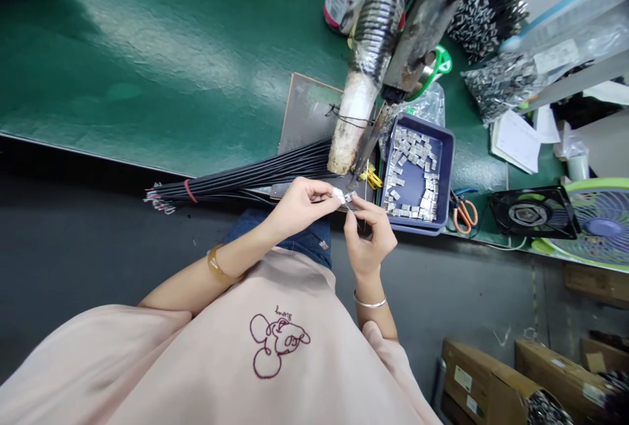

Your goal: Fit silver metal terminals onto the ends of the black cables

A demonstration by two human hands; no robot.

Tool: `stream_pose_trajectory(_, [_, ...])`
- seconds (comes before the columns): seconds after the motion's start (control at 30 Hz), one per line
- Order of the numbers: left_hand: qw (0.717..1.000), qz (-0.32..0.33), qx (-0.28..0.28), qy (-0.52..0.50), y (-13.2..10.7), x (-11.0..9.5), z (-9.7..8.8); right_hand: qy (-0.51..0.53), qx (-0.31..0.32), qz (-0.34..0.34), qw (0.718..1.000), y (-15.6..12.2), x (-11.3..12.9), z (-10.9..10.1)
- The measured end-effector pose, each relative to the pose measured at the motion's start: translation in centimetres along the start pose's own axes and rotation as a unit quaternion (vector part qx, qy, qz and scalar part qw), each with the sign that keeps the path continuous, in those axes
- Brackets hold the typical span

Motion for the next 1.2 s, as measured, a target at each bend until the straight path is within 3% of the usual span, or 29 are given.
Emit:
stream_pose_trajectory(0.17, [1.0,0.0,-0.021,0.008,0.2,0.5,0.1,-0.074,0.003,-0.1,0.992,-0.4,0.0,0.1])
stream_pose_trajectory(0.4, [0.999,0.006,-0.037,0.019,0.5,0.7,0.3,-0.023,0.017,-0.005,1.0,0.3,-0.8,0.1])
stream_pose_trajectory(0.73, [0.995,0.019,-0.093,0.012,1.0,0.2,0.6,-0.017,0.008,0.011,1.0,1.5,-0.5,0.5])
stream_pose_trajectory(0.9, [0.995,0.023,-0.092,0.007,0.8,-0.3,0.6,-0.006,0.011,0.019,1.0,1.5,-0.3,0.4])
stream_pose_trajectory(1.07, [0.998,0.017,-0.057,0.036,0.8,0.2,0.6,-0.018,0.005,0.021,1.0,1.4,-0.7,0.3])
stream_pose_trajectory(1.2, [0.996,0.028,-0.073,0.049,0.6,0.1,0.6,-0.023,0.005,0.014,1.0,1.7,-0.6,0.4])
Point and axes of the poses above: each hand's wrist, its own y-axis towards the middle knuckle, its own z-axis out of the palm, x = y × z, the point moved 2 cm from there along y, towards the middle knuckle, and after that the axes turned 1 degree about -x, right-handed, at the moved point
